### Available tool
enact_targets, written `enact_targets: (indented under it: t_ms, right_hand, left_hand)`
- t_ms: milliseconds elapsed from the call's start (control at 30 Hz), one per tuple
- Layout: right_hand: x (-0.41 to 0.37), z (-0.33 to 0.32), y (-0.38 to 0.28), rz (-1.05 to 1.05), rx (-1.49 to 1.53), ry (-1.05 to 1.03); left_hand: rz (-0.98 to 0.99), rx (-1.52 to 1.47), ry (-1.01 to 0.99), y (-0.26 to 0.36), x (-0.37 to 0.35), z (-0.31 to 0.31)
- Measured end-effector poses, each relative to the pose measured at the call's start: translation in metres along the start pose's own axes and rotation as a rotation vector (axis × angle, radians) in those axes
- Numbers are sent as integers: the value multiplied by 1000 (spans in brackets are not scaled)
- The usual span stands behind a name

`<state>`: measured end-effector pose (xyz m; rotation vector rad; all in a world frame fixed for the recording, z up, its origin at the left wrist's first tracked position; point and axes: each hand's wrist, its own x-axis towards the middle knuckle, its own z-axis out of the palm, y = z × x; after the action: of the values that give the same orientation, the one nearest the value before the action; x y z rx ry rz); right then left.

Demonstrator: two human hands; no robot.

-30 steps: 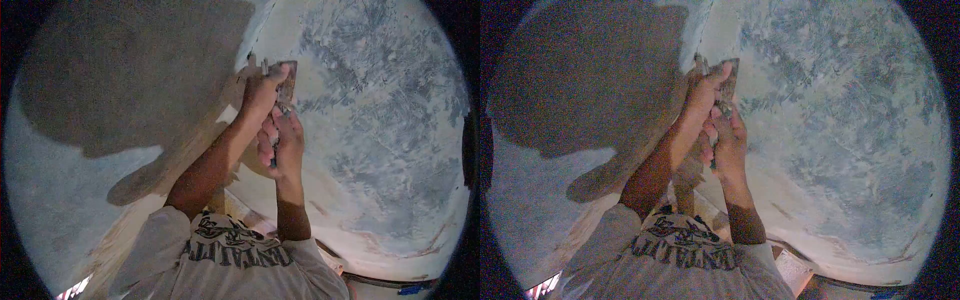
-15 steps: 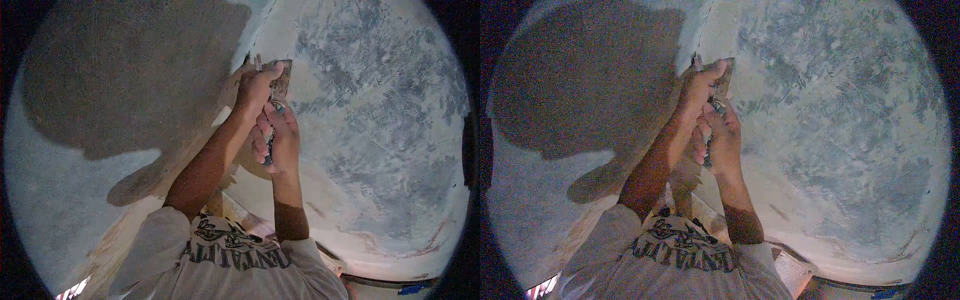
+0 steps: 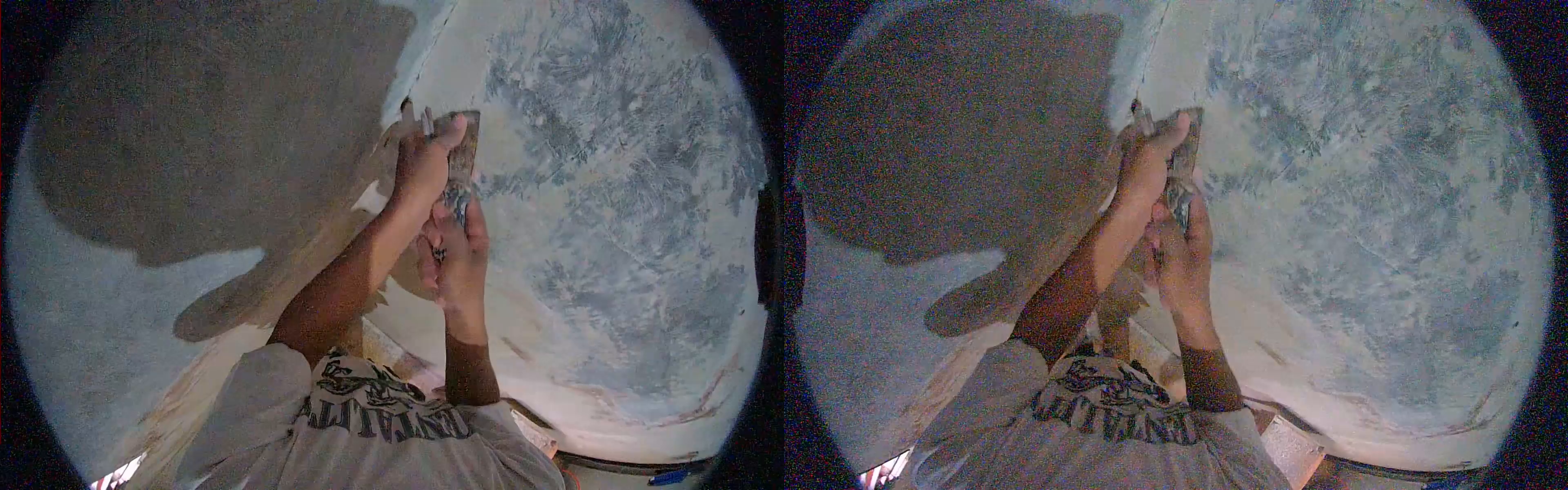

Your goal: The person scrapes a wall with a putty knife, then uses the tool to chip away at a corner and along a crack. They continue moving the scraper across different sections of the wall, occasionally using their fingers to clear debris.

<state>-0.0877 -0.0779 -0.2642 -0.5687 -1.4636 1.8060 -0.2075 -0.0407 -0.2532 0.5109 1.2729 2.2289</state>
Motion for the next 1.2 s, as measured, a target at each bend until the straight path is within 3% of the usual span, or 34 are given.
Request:
enact_targets:
  t_ms: [133,200,300,333,433,500,567,633,833,900,967,1067,1200]
  right_hand:
    - [10,6,-2,-17,-1,-35]
    - [3,4,8,-48,-45,3]
    - [0,11,3,-7,-12,-9]
    - [-3,11,1,26,15,-13]
    - [-3,15,11,-9,13,32]
    - [-7,13,16,2,44,39]
    - [-2,12,14,-14,32,17]
    - [1,13,15,-40,-26,-6]
    - [-4,13,25,-70,-45,30]
    - [3,14,23,-69,-26,14]
    - [7,15,24,-79,-5,8]
    - [2,15,31,-103,16,31]
    - [1,14,29,-135,-42,13]
  left_hand:
    - [-118,-46,-103,21,-3,-8]
    - [-11,-59,-76,12,0,-7]
    - [-31,-58,-72,-2,4,-8]
    - [-192,1,-132,0,10,-12]
    - [-73,-27,-174,3,8,-17]
    - [70,-2,-68,-13,9,-14]
    - [63,-5,-60,-19,18,-10]
    - [-134,-17,-140,9,9,-15]
    - [64,47,-66,-28,27,-19]
    - [6,-5,-133,-31,32,-20]
    - [-165,-126,-289,3,17,-24]
    - [-54,-125,-148,-10,10,-16]
    - [-103,-90,-209,-1,11,-18]
